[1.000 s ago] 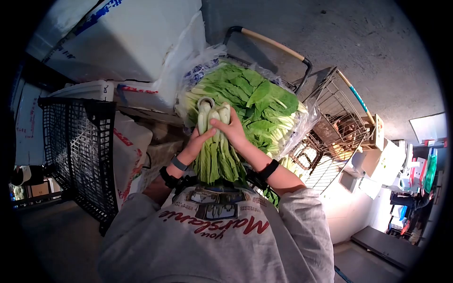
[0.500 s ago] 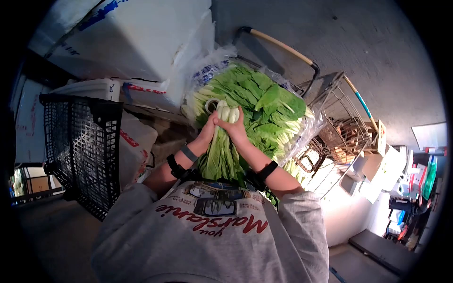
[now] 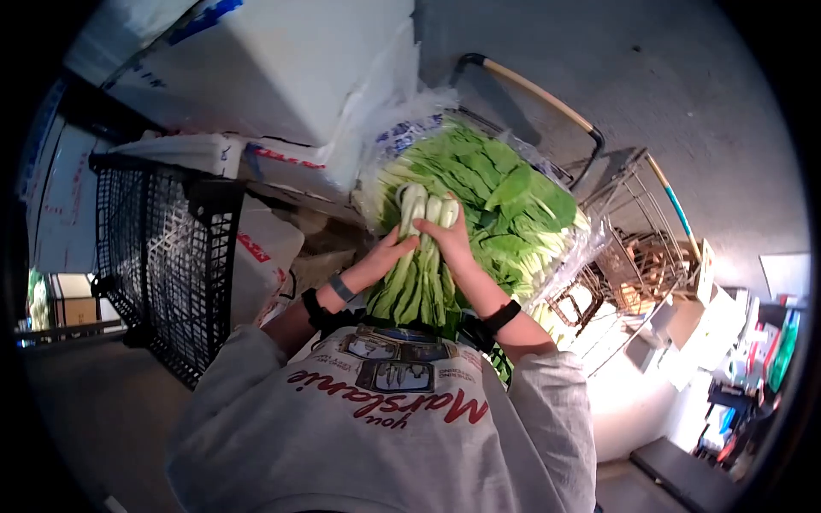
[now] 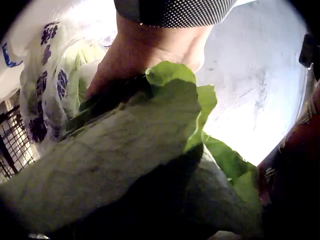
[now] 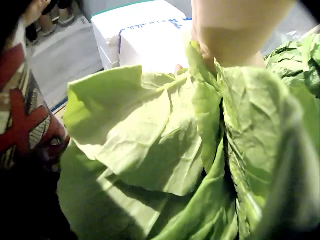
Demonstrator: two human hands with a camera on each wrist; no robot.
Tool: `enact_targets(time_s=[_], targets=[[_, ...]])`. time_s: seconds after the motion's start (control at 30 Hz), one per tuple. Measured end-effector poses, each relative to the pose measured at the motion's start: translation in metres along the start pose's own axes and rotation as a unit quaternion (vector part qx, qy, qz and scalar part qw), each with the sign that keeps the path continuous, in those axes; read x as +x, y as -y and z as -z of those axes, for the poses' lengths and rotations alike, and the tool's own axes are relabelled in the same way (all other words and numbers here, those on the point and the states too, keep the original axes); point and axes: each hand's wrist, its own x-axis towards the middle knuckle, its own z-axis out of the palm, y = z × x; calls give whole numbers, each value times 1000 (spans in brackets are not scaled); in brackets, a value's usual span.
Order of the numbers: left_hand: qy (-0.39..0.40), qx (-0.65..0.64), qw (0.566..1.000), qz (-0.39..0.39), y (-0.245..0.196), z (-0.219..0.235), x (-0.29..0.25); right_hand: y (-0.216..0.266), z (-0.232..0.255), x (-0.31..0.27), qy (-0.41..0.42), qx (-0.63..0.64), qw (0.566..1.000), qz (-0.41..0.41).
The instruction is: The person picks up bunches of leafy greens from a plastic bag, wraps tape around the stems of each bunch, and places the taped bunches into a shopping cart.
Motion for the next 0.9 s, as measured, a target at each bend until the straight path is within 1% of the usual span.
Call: enact_targets(time_s=[0.07,0.1,0.17,0.2,0.23,0.27,0.3,0.33,0.37,0.4,0.43,0.47,0.5,0.53,0.57,0.6,0.63,0.67,0.7,0.73,0.77,0.8,0.87,0.9], targets=[[21,90,996,16,-13,-1,-5,9,-4,-8,-22,15,1000,-3],[28,89,995,17,-11,-3,-2,10,-3,-8,-31,5,1000,-3],[19,176,982,-64,-1,-7,5,8,-6,-10,-40,-7,999,-4],[19,175,982,-64,8,-10,9,6,-9,-10,-62,2,998,-5],[1,128,988,-86,16,-14,15,6,-12,-9,-84,10,996,-5],[-17,80,991,-107,24,-18,20,8,-13,-10,-85,9,996,-4],[-39,21,992,-114,22,-22,19,13,-15,-12,-62,34,997,-25],[-35,19,993,-114,24,-21,21,15,-16,-13,-41,58,996,-47],[-35,-51,995,-76,27,-17,23,15,-17,-12,2,77,996,-49],[-36,-123,991,-35,25,-14,20,12,-16,-9,-3,76,996,-51],[-32,-140,989,-34,22,-10,18,8,-16,-2,13,121,989,-83],[-49,-130,990,-28,20,-6,16,5,-15,3,28,166,979,-114],[-53,-123,991,-24,22,0,14,6,-17,4,24,192,973,-122],[-57,-118,991,-21,24,6,11,8,-18,4,21,190,974,-125],[-54,-149,987,-7,26,12,6,10,-20,4,81,138,979,-123],[-61,-143,988,-22,40,19,7,12,-20,3,140,83,979,-121],[-54,-171,983,-31,47,22,6,5,-20,4,117,55,981,-143],[-48,-199,978,-39,53,25,5,2,-16,2,117,51,981,-146],[-50,-203,977,-40,52,27,0,7,-17,-3,131,-56,979,-147],[-47,-228,972,-35,50,28,-6,10,-16,-7,144,-162,965,-146],[-43,-253,966,-30,48,30,-11,11,-13,-10,151,-195,959,-138],[-46,-258,965,-31,45,30,-14,12,-12,-12,153,-199,958,-141],[12,-389,921,2,42,31,-17,15,-11,-17,176,-280,936,-125],[-7,-344,939,-9,52,36,-14,5,-13,-20,175,-375,910,-26]])
